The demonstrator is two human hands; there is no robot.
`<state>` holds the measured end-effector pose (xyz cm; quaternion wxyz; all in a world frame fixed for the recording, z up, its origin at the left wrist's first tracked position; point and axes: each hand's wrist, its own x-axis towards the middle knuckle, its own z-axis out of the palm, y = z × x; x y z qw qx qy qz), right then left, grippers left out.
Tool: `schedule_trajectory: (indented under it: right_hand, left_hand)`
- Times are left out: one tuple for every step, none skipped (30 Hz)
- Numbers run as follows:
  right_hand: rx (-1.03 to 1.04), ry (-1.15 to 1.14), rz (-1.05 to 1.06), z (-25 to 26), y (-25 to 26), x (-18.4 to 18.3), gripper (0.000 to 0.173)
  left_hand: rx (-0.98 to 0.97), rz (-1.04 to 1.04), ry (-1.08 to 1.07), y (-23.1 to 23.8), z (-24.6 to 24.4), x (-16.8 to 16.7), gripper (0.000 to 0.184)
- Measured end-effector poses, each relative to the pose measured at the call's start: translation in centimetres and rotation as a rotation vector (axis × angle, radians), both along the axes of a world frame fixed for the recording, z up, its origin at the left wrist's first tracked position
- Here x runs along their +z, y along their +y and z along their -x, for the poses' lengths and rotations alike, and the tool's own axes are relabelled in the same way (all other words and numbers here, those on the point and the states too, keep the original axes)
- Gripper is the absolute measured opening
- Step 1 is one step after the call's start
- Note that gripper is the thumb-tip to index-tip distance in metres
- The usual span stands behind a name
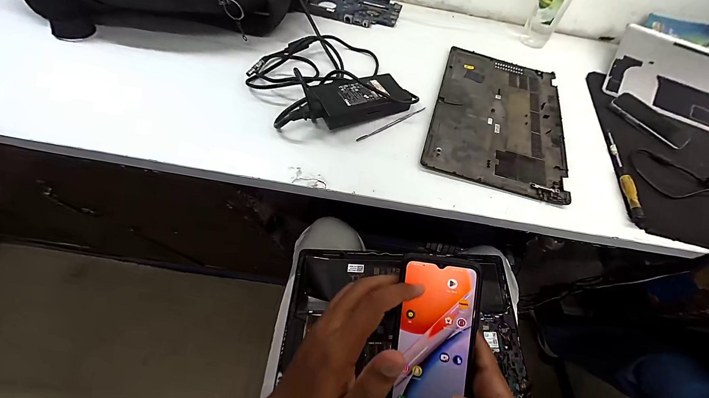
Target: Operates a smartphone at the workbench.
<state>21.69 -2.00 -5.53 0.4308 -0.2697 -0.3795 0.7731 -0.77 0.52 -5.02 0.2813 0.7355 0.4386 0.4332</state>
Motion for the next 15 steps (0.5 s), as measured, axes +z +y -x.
schedule_trajectory:
  right_hand:
    - [-0.003,0.004,0.003,0.0,0.0,0.0,0.073]
    - [-0.004,0.008,0.003,-0.1,0.1,0.0,0.071]
    - [-0.005,0.006,0.001,-0.1,0.1,0.0,0.070]
    - [-0.004,0.010,0.003,-0.1,0.1,0.1,0.069]
    - [-0.002,0.013,0.008,-0.1,0.1,0.1,0.070]
    - [-0.003,0.012,0.015,-0.2,0.1,0.2,0.070]
    - [-0.005,0.005,0.019,-0.2,0.1,0.4,0.069]
    - [-0.008,-0.003,0.018,-0.2,0.2,0.5,0.066]
    - [-0.011,-0.007,0.014,-0.2,0.2,0.5,0.066]
    - [-0.013,-0.007,0.014,-0.2,0.3,0.6,0.065]
    - [-0.013,-0.004,0.016,-0.1,0.3,0.8,0.066]
    - [-0.012,-0.005,0.018,-0.1,0.4,0.9,0.067]
    - [-0.012,-0.009,0.016,-0.1,0.5,1.0,0.067]
    - [-0.013,-0.015,0.016,0.0,0.5,1.1,0.067]
    - [-0.014,-0.019,0.018,0.0,0.5,1.2,0.067]
  left_hand:
    - [-0.002,0.003,-0.027,-0.2,0.0,-0.2,0.066]
    - [-0.007,0.007,-0.054,-0.3,0.0,-0.3,0.064]
    - [-0.014,0.014,-0.075,-0.4,0.1,-0.3,0.061]
    - [-0.021,0.019,-0.090,-0.5,0.1,-0.3,0.058]
    - [-0.029,0.020,-0.099,-0.5,0.1,-0.3,0.055]
    - [-0.033,0.019,-0.104,-0.6,0.1,-0.2,0.053]
    - [-0.037,0.016,-0.112,-0.6,0.1,-0.1,0.051]
    - [-0.038,0.015,-0.124,-0.6,0.1,-0.1,0.050]
    - [-0.040,0.015,-0.134,-0.6,0.1,0.0,0.049]
    - [-0.040,0.013,-0.140,-0.6,0.1,0.1,0.048]
    - [-0.038,0.011,-0.142,-0.6,0.0,0.2,0.047]
    - [-0.038,0.008,-0.144,-0.6,0.0,0.2,0.046]
    - [-0.040,0.007,-0.148,-0.6,0.0,0.3,0.046]
    - [-0.043,0.006,-0.154,-0.5,0.0,0.3,0.045]
    - [-0.046,0.004,-0.159,-0.5,0.0,0.4,0.045]
